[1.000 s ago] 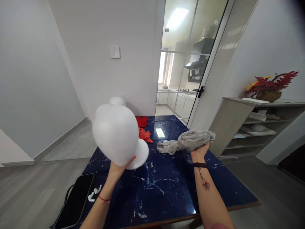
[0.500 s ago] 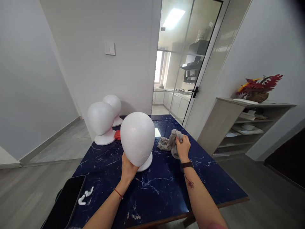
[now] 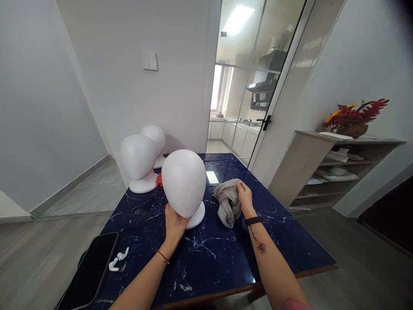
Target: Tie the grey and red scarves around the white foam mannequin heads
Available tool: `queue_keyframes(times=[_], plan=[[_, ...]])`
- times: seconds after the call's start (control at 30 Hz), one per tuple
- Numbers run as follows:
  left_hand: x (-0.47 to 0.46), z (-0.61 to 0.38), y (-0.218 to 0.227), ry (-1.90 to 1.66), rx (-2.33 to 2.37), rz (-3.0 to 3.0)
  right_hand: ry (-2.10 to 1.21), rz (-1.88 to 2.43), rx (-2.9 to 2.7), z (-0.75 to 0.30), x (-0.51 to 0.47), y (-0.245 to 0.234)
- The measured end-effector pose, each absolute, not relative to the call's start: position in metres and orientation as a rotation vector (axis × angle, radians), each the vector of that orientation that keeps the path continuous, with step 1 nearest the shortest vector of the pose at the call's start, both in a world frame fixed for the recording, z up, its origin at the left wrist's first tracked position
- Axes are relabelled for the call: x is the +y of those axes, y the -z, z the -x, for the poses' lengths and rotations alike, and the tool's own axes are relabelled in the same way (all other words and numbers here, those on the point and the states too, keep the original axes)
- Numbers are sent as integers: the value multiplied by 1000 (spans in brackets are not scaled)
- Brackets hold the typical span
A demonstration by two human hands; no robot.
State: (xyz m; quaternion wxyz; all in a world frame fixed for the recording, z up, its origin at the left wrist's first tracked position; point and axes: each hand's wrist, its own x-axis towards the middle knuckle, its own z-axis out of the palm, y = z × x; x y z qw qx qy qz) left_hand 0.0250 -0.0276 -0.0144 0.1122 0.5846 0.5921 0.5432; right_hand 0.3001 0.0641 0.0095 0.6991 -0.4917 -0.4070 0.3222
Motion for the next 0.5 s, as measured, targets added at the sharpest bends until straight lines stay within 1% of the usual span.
queue_keyframes(times=[0.17,0.33,0.4,0.5], plan=[[-27,-25,16,-1472,1832,-1882,-588,1155,-1017,-303,62,-10],[-28,-26,18,-1448,1884,-1888,-380,1414,-916,-321,63,-7],[-28,-26,20,-1437,1904,-1873,-386,1401,-867,-325,63,-7],[-25,-28,22,-1409,1922,-1847,-516,1337,-829,-323,67,-10]])
